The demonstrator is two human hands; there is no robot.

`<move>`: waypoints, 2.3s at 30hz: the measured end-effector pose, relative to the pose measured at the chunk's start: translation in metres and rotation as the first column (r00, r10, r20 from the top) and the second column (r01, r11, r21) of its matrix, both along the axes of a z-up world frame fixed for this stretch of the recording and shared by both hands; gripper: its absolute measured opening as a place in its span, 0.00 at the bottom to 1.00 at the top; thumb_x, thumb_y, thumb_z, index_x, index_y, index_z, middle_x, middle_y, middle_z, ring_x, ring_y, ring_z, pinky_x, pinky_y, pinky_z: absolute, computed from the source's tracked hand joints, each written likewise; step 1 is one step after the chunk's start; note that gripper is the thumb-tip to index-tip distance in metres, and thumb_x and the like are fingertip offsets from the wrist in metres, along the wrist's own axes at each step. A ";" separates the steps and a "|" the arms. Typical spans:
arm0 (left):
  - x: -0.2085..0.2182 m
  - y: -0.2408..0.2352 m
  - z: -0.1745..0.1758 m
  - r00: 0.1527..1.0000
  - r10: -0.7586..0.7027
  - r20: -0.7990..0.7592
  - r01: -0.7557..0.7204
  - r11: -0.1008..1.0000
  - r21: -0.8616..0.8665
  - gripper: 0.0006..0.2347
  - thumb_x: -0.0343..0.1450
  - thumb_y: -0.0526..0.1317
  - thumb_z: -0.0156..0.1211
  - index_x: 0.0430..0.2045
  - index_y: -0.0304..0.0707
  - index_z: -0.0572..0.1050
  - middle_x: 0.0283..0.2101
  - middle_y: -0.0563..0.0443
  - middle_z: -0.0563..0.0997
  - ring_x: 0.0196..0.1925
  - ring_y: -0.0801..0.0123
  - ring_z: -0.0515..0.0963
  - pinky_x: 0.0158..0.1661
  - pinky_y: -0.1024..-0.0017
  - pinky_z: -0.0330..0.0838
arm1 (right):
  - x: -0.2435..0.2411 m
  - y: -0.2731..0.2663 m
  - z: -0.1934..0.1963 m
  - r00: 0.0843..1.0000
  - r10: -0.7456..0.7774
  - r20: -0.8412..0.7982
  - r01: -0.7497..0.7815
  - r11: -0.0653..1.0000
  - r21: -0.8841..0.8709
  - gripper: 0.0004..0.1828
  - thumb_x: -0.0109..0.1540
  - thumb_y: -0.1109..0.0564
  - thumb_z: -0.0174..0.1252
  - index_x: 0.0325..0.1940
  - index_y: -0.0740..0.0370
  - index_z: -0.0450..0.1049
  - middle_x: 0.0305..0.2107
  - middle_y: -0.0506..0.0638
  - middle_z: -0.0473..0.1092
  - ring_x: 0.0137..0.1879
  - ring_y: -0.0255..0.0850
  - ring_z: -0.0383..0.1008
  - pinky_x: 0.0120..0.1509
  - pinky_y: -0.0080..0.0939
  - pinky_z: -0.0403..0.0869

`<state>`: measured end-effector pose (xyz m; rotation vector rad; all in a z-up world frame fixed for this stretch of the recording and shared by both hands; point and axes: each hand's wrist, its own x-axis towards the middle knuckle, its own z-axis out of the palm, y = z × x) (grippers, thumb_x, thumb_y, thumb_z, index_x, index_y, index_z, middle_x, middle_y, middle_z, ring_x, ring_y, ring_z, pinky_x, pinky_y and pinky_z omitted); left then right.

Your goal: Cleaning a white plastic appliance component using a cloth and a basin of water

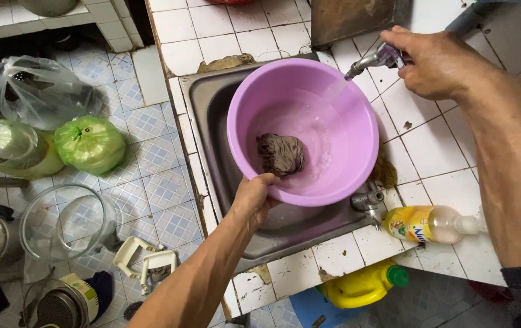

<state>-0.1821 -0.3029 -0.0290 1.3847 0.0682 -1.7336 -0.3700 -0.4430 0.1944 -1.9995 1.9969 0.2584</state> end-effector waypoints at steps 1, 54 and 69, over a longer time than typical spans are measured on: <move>0.001 0.000 -0.001 1.000 0.001 -0.001 -0.001 1.000 0.001 0.23 0.61 0.25 0.53 0.53 0.31 0.67 0.43 0.39 0.80 0.39 0.55 0.80 0.34 0.61 0.80 | 0.001 -0.001 0.000 1.000 0.001 -0.001 -0.001 1.000 0.001 0.40 0.65 0.66 0.44 0.78 0.36 0.51 0.77 0.32 0.42 0.79 0.45 0.47 0.81 0.41 0.44; 0.045 0.068 0.031 0.996 -0.026 0.086 0.022 0.999 0.047 0.26 0.61 0.26 0.51 0.59 0.35 0.66 0.47 0.36 0.79 0.43 0.54 0.78 0.41 0.55 0.79 | -0.021 -0.047 -0.065 0.898 0.046 -0.438 -0.248 0.875 -0.417 0.40 0.72 0.21 0.56 0.55 0.63 0.81 0.46 0.66 0.78 0.46 0.66 0.80 0.39 0.63 0.78; 0.087 0.166 0.091 0.992 0.004 0.124 -0.017 0.994 0.108 0.24 0.57 0.28 0.53 0.50 0.31 0.69 0.44 0.38 0.77 0.42 0.53 0.76 0.31 0.59 0.76 | 0.145 0.161 -0.130 0.861 -0.114 0.495 -0.038 0.957 0.286 0.18 0.54 0.62 0.61 0.49 0.53 0.77 0.46 0.47 0.80 0.53 0.41 0.79 0.58 0.39 0.77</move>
